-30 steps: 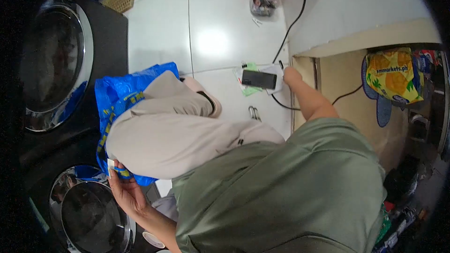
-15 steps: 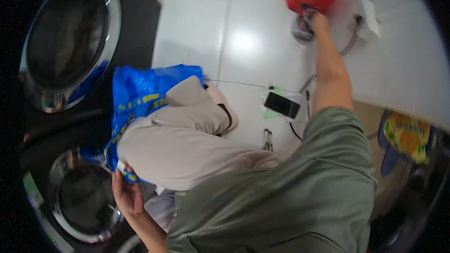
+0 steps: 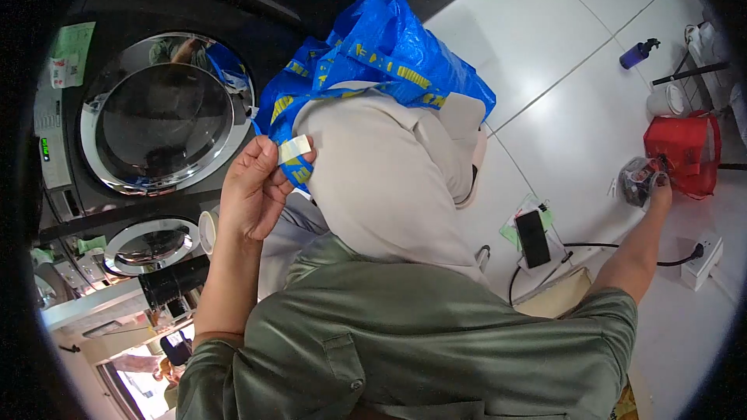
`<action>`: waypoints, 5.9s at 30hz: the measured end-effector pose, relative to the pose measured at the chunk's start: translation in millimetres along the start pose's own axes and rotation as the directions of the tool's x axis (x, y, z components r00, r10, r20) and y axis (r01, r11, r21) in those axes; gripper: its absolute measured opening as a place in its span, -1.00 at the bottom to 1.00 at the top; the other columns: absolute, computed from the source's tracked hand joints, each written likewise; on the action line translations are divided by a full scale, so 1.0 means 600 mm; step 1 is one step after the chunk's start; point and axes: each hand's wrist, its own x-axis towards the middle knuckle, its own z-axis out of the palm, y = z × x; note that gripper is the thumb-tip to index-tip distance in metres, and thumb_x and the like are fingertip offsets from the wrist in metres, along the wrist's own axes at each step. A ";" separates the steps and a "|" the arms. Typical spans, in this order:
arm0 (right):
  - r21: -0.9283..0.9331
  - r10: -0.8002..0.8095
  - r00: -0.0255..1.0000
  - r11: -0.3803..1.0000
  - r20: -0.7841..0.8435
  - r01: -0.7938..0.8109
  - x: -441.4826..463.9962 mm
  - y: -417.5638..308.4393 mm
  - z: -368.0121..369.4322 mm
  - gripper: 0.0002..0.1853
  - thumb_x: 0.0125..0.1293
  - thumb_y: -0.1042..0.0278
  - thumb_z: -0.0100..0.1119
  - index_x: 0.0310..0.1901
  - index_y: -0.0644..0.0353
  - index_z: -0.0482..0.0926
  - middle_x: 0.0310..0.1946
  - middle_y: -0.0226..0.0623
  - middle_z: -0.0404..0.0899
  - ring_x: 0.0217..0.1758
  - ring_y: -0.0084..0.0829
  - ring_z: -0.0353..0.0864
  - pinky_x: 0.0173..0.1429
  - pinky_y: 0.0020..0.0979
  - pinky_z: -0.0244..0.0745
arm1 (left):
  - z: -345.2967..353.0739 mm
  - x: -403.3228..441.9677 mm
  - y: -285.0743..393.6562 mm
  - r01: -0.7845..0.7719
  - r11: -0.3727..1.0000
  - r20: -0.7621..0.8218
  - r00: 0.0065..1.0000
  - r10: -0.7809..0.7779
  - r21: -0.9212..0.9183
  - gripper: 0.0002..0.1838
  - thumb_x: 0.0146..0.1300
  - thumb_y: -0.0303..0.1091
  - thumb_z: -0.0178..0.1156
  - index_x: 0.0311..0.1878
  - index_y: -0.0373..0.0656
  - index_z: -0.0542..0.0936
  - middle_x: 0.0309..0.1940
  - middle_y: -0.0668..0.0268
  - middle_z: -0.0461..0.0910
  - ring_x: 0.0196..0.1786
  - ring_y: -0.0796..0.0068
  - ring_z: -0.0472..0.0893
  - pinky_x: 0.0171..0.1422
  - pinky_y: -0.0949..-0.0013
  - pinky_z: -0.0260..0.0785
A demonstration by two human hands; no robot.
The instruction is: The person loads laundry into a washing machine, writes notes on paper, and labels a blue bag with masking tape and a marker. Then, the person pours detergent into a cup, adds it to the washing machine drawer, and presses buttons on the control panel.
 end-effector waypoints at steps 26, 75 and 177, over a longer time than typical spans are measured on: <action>0.771 -0.694 0.699 -0.536 -0.171 -0.343 -0.598 -0.741 -0.448 -0.65 0.48 0.18 0.10 0.06 0.33 0.51 -0.18 -0.15 0.64 -0.33 -0.53 0.56 -0.16 -0.51 0.48 | -0.015 -0.021 -0.035 -0.408 0.832 0.300 0.903 0.307 0.376 -0.63 0.36 -0.37 0.16 0.16 -0.39 0.55 0.13 0.14 0.58 0.19 0.37 0.54 0.32 0.38 0.30; 0.860 -0.765 0.448 -0.264 -0.463 0.438 -0.865 -0.901 -0.465 -0.85 0.16 0.47 0.35 -0.27 0.25 0.56 -0.43 -0.38 0.58 -0.43 -0.66 0.50 -0.32 -0.55 0.42 | -0.020 -0.017 -0.045 -0.054 0.911 0.297 0.936 0.189 -0.409 -0.48 0.53 -0.08 -0.02 0.22 -0.41 0.48 0.16 0.09 0.56 0.19 0.37 0.55 0.33 0.33 0.31; 0.904 -0.728 0.585 -0.112 -0.357 0.412 -0.864 -0.901 -0.467 -0.83 0.14 0.45 0.39 -0.32 0.25 0.56 -0.52 -0.46 0.52 -0.53 -0.76 0.38 -0.48 -0.62 0.25 | -0.022 -0.010 -0.045 -0.028 0.880 0.273 0.945 0.177 -0.473 -0.46 0.55 -0.11 -0.08 0.22 -0.51 0.43 0.22 -0.09 0.48 0.23 0.19 0.54 0.38 0.17 0.37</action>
